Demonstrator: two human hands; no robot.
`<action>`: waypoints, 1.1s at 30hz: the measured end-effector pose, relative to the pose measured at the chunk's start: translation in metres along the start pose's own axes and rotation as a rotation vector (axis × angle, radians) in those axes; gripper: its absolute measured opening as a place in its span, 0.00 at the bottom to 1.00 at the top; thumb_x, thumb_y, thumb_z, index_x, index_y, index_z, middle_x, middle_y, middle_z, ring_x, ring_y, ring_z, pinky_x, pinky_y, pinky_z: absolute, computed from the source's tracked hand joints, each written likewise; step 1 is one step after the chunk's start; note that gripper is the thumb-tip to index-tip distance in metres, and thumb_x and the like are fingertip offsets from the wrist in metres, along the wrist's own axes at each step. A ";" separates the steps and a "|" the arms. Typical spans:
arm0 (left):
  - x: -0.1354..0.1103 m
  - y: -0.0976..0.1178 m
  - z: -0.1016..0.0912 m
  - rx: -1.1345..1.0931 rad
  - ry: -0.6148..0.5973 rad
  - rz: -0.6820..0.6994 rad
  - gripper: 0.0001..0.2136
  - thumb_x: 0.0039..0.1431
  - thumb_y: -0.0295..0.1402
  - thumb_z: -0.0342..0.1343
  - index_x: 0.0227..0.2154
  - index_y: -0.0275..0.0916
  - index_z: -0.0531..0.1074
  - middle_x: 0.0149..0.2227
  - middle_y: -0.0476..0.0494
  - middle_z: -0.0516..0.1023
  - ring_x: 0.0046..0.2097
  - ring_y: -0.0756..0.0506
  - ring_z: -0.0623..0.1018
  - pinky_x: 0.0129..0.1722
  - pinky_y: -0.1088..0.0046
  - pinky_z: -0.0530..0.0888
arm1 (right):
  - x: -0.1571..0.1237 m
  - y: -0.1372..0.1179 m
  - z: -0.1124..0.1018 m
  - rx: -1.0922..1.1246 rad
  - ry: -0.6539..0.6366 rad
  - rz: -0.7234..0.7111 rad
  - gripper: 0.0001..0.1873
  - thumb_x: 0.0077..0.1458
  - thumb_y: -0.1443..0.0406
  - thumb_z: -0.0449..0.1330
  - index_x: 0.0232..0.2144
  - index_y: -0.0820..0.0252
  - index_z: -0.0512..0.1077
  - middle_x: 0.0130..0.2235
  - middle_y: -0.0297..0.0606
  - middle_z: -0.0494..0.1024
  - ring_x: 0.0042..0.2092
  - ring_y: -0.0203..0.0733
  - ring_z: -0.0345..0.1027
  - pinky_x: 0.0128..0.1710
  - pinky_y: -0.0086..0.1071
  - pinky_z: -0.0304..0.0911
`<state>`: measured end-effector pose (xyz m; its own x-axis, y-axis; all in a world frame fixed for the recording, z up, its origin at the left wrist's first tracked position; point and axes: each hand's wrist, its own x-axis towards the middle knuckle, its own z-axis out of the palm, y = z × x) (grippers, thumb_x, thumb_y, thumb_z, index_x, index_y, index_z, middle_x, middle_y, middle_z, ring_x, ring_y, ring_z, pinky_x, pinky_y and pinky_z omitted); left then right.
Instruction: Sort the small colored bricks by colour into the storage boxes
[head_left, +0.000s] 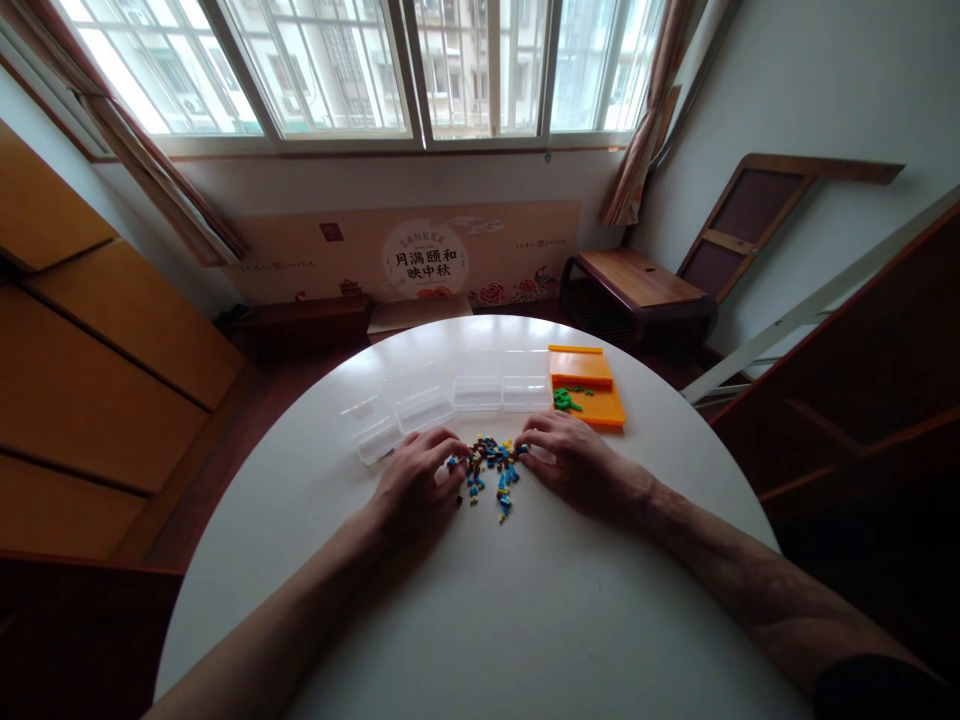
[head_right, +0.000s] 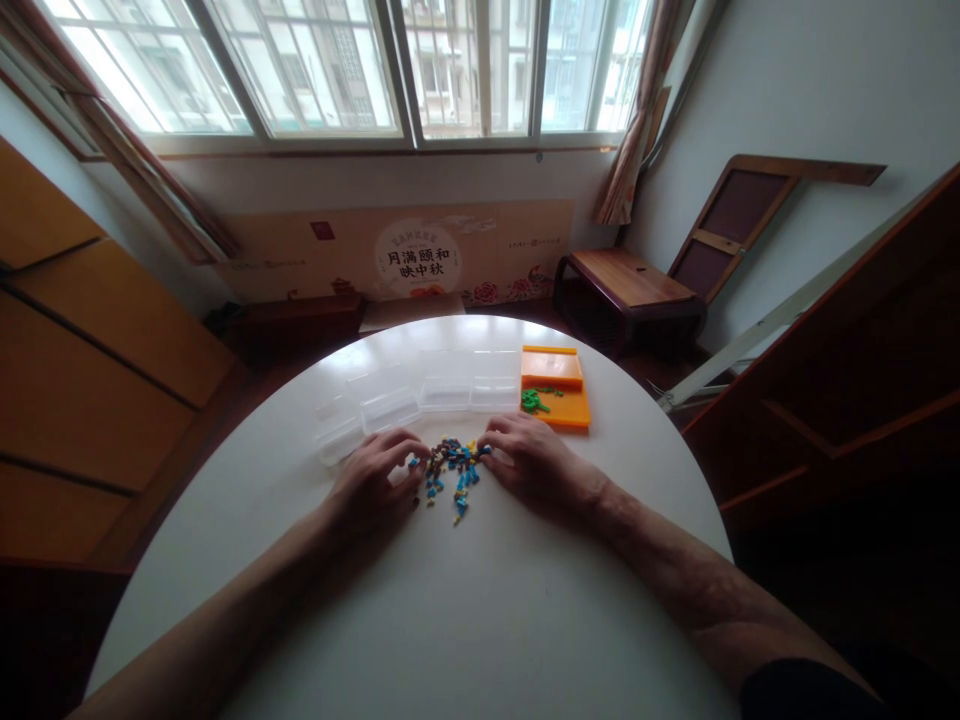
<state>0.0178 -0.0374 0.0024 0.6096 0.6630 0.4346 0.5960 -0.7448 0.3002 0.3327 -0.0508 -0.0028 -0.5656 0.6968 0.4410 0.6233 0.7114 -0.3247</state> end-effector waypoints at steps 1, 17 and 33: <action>0.000 0.000 0.000 -0.002 -0.001 0.000 0.08 0.69 0.30 0.57 0.44 0.44 0.80 0.45 0.45 0.83 0.45 0.43 0.81 0.51 0.61 0.74 | 0.000 0.001 0.001 0.007 0.006 -0.005 0.06 0.69 0.64 0.66 0.48 0.52 0.81 0.47 0.41 0.83 0.47 0.47 0.76 0.54 0.42 0.72; -0.004 -0.003 -0.002 -0.008 -0.018 -0.014 0.07 0.69 0.30 0.58 0.43 0.44 0.80 0.46 0.44 0.83 0.46 0.42 0.81 0.52 0.60 0.72 | 0.008 0.008 0.002 0.016 0.171 -0.003 0.04 0.72 0.66 0.62 0.42 0.54 0.77 0.42 0.39 0.84 0.44 0.47 0.77 0.50 0.41 0.69; -0.007 -0.003 -0.008 -0.010 -0.013 -0.007 0.07 0.71 0.30 0.57 0.43 0.44 0.80 0.45 0.44 0.84 0.45 0.43 0.82 0.51 0.61 0.74 | 0.053 0.052 0.004 -0.105 0.271 0.172 0.07 0.65 0.67 0.64 0.45 0.54 0.77 0.45 0.39 0.86 0.43 0.50 0.77 0.54 0.46 0.67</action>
<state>0.0074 -0.0406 0.0054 0.6121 0.6691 0.4216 0.5949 -0.7408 0.3120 0.3325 0.0233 0.0006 -0.2923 0.7461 0.5983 0.7570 0.5628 -0.3320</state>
